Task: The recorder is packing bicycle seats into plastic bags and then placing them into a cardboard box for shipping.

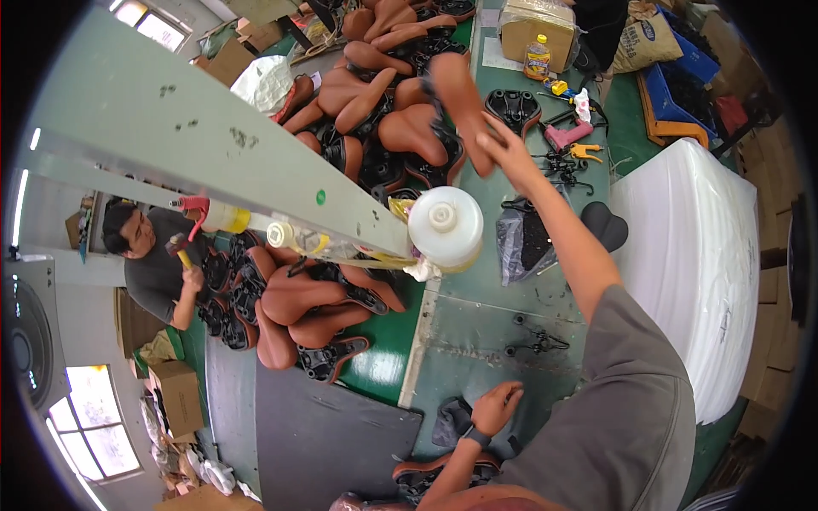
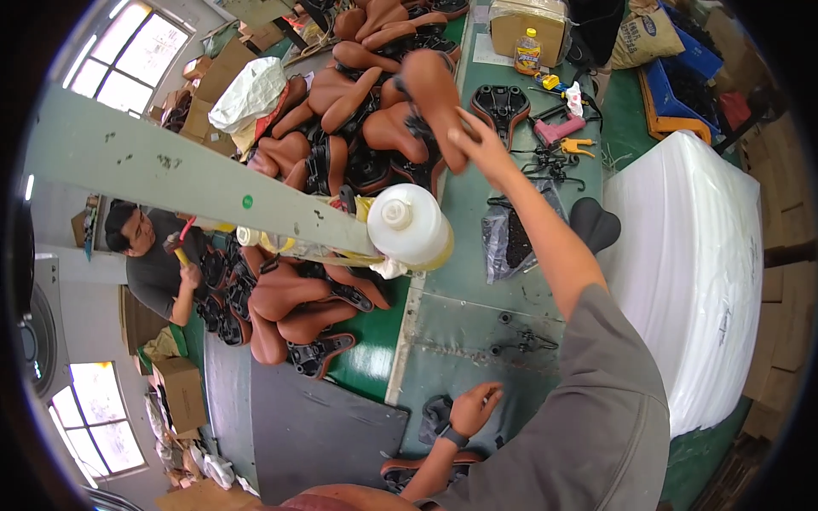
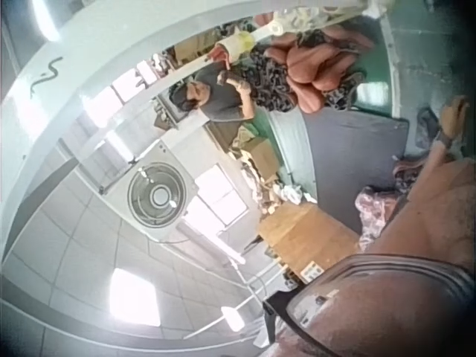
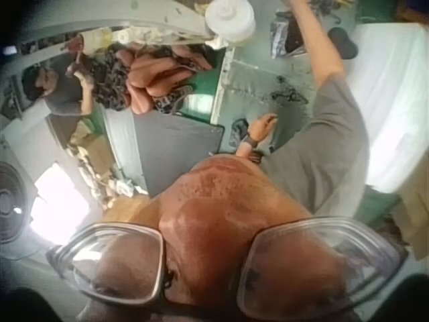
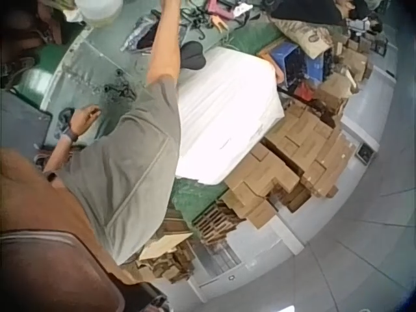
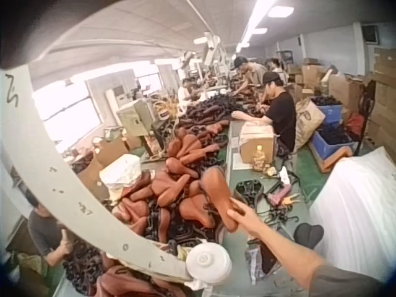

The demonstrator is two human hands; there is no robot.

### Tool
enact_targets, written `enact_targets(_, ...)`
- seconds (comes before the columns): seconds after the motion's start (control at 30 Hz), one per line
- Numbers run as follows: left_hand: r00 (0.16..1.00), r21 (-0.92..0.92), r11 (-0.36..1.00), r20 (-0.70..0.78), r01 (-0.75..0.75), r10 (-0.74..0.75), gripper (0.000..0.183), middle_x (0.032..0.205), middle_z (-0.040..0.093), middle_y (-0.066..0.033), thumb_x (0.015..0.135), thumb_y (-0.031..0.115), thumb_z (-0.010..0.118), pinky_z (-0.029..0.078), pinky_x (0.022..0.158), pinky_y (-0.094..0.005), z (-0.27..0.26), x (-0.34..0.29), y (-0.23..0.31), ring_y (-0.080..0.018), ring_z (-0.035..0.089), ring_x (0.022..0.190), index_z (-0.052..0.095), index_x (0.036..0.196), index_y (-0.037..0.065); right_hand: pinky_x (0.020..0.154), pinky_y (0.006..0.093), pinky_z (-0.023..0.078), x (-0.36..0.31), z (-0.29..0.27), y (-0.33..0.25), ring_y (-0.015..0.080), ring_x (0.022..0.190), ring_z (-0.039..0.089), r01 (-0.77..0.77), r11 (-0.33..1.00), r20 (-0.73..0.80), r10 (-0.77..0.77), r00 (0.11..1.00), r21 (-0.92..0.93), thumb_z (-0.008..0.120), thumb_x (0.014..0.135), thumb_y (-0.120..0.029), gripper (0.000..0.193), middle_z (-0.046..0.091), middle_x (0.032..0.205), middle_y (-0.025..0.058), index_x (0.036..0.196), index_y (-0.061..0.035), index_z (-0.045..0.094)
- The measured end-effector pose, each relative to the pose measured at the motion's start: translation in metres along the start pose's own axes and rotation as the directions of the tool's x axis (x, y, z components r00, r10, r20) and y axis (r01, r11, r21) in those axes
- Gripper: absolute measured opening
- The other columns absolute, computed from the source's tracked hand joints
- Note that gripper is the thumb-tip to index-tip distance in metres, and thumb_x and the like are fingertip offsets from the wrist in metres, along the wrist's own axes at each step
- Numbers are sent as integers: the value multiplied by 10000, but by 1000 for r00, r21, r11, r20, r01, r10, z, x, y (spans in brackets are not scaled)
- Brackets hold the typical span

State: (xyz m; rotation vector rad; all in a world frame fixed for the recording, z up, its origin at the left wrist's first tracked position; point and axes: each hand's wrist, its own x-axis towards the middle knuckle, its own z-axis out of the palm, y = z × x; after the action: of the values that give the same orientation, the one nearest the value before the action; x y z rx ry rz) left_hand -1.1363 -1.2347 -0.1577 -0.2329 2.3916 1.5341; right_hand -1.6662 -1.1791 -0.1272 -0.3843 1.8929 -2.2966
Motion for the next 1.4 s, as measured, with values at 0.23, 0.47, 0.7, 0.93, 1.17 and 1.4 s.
enact_targets(0.23,875,-189,915,-276,356,-398,273,1026,830,-129,1066,218,760,637,777,-335,-3,-88,-86,-207,823,876,765,1305,86,1160,574,499,123,-82,173,474,1361,614,-621,440,-701,-30,712,-649,905,877,-389,914,632,1457,273,1555,-23,413)
enact_targets(0.47,787,-458,772,-215,441,-578,346,1057,851,-112,1074,249,768,643,864,-329,30,-131,-117,-174,817,966,747,1350,42,928,476,626,152,-107,196,372,1115,761,-696,258,-699,92,709,-671,941,811,-447,956,763,1280,233,1478,61,482)
enact_targets(0.7,781,-500,744,-192,443,-594,374,1074,849,-110,1068,279,776,646,872,-351,66,-137,-115,-180,816,984,742,1356,41,441,327,355,208,-71,59,125,521,502,-345,938,-465,296,834,-21,891,843,-485,484,604,747,15,1008,-93,660)
enact_targets(0.93,868,-196,921,-313,338,-385,333,1142,832,-139,1056,233,773,641,835,-367,40,-128,-40,-238,817,1035,748,1338,58,705,314,594,199,10,-128,164,828,676,32,995,-60,-27,998,91,876,944,-515,1135,718,1077,113,1727,-26,215)
enact_targets(1.17,925,1,966,-288,259,-248,335,1129,811,-163,1062,213,741,648,836,-393,57,-129,-11,-293,808,1014,728,1359,59,675,308,518,-102,-40,23,119,769,619,-85,986,-433,16,901,-140,779,1056,-311,705,678,913,26,1595,21,467)
enact_targets(1.4,908,-101,941,-249,322,-337,355,1117,807,-133,1046,232,753,643,788,-402,120,-199,-18,-279,801,984,717,1370,91,854,471,588,-599,-75,81,323,910,729,-55,755,588,552,591,-653,825,934,-329,499,753,993,143,1327,-40,719)
